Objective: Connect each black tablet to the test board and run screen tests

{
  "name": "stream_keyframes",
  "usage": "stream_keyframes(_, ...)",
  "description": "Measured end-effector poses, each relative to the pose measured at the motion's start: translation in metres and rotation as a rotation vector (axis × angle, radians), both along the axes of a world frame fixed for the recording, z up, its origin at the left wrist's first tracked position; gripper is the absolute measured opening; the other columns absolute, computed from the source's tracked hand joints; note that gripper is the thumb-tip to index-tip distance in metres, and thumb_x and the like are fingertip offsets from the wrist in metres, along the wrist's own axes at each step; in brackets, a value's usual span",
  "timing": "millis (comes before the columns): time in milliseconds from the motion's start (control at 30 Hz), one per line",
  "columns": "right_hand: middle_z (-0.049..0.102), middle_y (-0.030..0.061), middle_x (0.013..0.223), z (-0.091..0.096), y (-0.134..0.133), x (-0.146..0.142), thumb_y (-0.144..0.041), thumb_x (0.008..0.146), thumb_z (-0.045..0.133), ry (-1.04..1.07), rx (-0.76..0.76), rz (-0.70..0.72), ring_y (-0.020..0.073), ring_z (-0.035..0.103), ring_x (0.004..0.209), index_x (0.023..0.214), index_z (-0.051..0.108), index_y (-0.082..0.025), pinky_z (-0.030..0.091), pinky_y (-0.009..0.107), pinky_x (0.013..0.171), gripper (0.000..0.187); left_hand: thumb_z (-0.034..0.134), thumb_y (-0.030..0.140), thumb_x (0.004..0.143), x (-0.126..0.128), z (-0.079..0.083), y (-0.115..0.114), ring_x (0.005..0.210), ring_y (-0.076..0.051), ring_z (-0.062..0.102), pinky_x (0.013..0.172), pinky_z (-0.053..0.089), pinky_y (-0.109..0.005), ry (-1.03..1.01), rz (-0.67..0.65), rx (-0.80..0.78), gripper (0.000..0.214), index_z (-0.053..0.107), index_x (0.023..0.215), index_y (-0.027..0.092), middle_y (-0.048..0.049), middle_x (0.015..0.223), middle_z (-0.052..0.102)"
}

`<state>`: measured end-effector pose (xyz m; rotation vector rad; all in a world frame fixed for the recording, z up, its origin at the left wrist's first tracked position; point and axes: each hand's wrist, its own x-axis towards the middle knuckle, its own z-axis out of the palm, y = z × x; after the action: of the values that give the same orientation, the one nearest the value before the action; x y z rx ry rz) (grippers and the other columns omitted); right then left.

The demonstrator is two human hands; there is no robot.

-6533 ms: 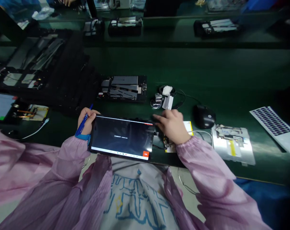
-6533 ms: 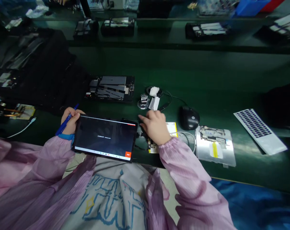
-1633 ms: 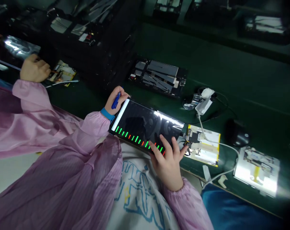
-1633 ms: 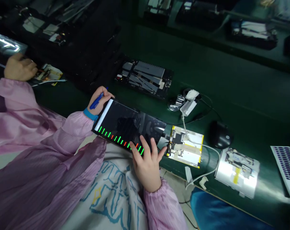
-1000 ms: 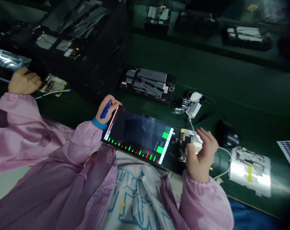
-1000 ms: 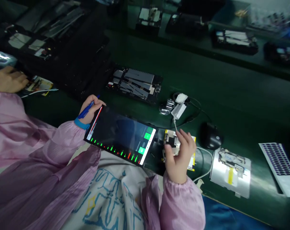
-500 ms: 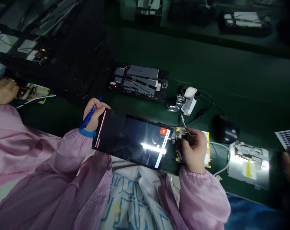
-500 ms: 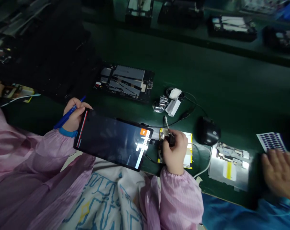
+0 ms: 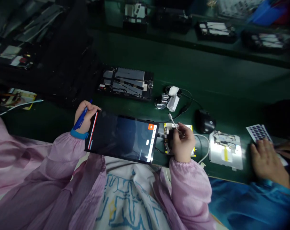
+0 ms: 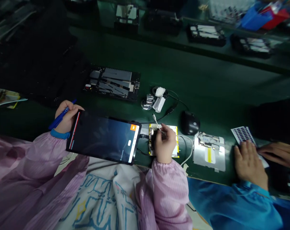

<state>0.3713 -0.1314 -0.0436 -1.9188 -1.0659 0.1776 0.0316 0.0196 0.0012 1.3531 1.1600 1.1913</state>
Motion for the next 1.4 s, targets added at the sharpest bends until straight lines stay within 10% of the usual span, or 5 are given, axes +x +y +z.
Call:
stream_keyframes(300, 0.051, 0.0005, 0.061, 0.007, 0.003, -0.002, -0.036, 0.083, 0.054, -0.121, 0.005, -0.060, 0.0181, 0.049, 0.065, 0.093, 0.074, -0.020, 0.043, 0.035, 0.070, 0.027, 0.066, 0.023, 0.076, 0.000, 0.005, 0.001, 0.068, -0.017, 0.060, 0.067, 0.045, -0.033, -0.040, -0.014, 0.011, 0.026, 0.041, 0.073, 0.020, 0.0016, 0.074, 0.070)
stream_keyframes(700, 0.070, 0.0086, 0.104, 0.005, 0.003, -0.002, -0.032, 0.080, 0.056, 0.029, 0.023, -0.010, 0.0228, 0.059, 0.104, 0.126, 0.056, -0.018, 0.042, 0.044, 0.095, 0.049, 0.065, 0.023, 0.072, 0.002, 0.008, 0.000, 0.068, -0.018, 0.063, 0.064, 0.047, -0.030, -0.009, 0.012, 0.018, 0.024, 0.041, 0.071, 0.022, 0.0002, 0.072, 0.069)
stream_keyframes(1400, 0.064, 0.0083, 0.097, 0.014, -0.011, -0.009, -0.033, 0.084, 0.053, -0.054, 0.160, 0.019, 0.0243, 0.059, 0.100, 0.105, 0.060, -0.018, 0.044, 0.045, 0.093, 0.026, 0.063, 0.029, 0.076, -0.003, -0.003, 0.002, 0.072, -0.018, 0.064, 0.068, 0.048, -0.031, 0.044, -0.038, 0.053, 0.026, 0.039, 0.074, 0.022, 0.0007, 0.074, 0.068)
